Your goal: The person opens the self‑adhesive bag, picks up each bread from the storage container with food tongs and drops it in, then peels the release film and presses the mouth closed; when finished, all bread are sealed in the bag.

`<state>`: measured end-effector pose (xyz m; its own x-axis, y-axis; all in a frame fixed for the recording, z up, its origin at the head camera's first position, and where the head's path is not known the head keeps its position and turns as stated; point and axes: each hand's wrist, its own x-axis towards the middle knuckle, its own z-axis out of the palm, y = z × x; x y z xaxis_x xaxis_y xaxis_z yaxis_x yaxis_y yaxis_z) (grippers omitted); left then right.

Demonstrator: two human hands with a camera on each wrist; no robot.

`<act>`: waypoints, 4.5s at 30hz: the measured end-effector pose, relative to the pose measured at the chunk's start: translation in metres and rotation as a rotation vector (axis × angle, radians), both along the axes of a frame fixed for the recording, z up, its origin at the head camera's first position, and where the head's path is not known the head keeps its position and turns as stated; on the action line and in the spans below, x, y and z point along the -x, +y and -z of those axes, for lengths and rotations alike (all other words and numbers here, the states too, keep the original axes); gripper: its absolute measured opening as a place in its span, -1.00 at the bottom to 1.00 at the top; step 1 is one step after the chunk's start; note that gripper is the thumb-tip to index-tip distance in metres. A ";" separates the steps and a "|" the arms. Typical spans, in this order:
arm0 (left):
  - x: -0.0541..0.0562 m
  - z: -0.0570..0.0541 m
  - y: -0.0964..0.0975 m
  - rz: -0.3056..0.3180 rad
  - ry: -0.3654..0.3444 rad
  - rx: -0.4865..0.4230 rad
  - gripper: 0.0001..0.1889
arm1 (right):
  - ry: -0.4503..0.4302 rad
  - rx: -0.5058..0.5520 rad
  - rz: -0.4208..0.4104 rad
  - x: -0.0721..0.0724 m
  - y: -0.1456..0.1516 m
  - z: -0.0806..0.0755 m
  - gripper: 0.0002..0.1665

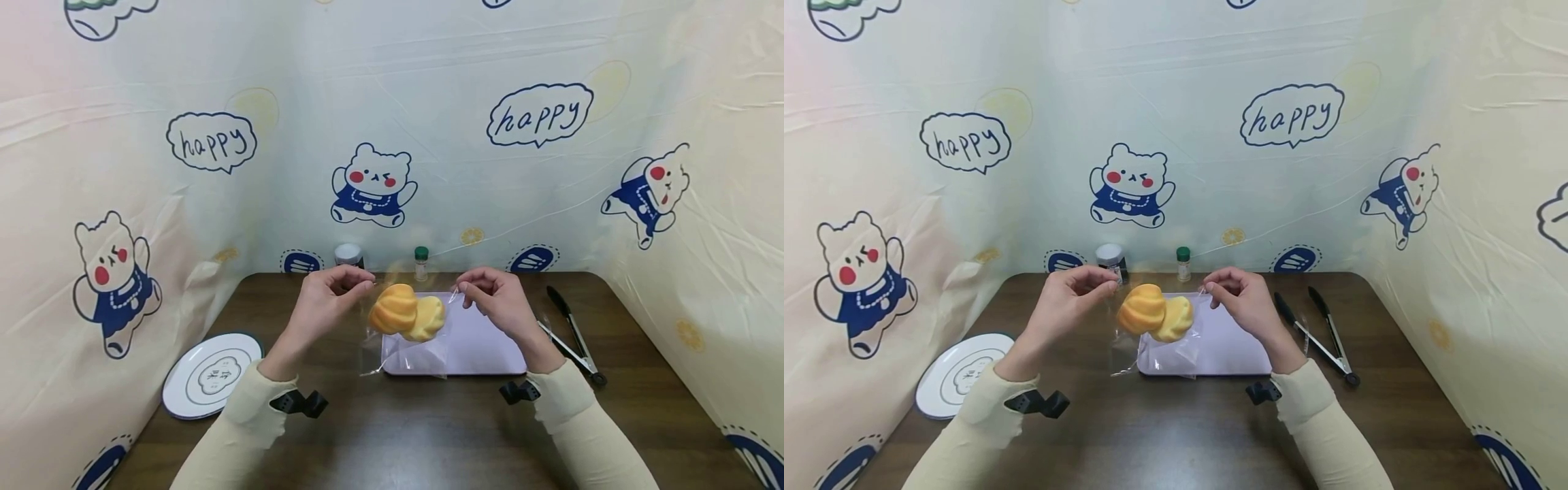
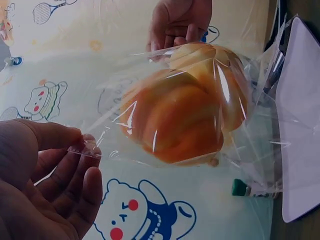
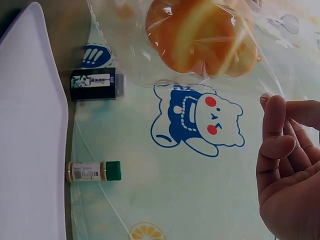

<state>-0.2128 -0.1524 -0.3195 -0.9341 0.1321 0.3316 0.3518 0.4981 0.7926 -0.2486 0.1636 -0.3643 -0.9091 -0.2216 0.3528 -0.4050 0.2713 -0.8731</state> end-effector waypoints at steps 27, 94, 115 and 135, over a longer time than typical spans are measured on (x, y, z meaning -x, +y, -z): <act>0.009 0.005 -0.018 0.229 -0.042 -0.179 -0.85 | 0.202 0.079 -0.116 -0.003 0.012 -0.010 -0.79; 0.018 0.023 -0.010 0.306 -0.096 0.132 -0.58 | 0.227 0.013 -0.146 -0.004 0.014 -0.013 -0.79; 0.015 0.019 0.045 0.401 -0.012 0.259 -0.60 | 0.326 -0.168 -0.256 -0.016 0.000 -0.027 -0.71; 0.011 0.025 0.076 0.369 -0.059 0.176 -0.82 | 0.336 -0.239 -0.305 -0.023 -0.007 -0.030 -0.70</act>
